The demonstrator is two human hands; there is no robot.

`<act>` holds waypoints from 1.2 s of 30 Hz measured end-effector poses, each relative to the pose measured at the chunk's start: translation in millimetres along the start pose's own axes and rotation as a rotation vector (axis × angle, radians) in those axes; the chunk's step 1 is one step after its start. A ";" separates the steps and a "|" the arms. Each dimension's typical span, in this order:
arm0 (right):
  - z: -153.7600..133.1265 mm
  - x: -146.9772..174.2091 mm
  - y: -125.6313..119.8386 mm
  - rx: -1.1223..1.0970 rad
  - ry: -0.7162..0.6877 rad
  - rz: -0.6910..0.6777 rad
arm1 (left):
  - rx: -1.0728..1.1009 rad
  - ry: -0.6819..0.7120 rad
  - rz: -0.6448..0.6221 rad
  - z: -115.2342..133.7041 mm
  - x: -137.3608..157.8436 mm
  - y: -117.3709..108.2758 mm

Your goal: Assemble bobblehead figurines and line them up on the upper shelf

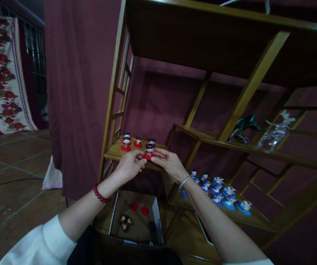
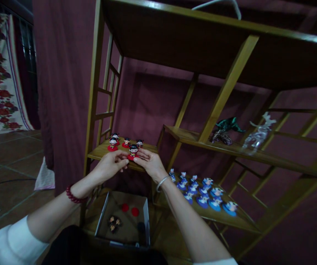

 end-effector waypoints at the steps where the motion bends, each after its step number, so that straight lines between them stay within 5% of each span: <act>1: 0.2 -1.2 0.2 0.000 0.003 0.005 | -0.130 0.051 0.035 2.3 2.8 -2.4; 7: 2.5 -7.0 1.5 0.026 0.000 -0.024 | -0.546 0.278 0.149 2.4 14.8 -4.9; 36: 10.6 -15.2 -1.5 0.262 -0.048 -0.131 | -0.582 0.281 0.098 -6.1 12.8 -0.3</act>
Point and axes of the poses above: each hand's wrist, its own x-axis away from the middle knuckle, its own y-axis out of the palm, z = x × y, the point moved 1 cm from there along -x, towards the middle knuckle, and after that the axes turned 13 degrees about -x, right-handed, at the moved point
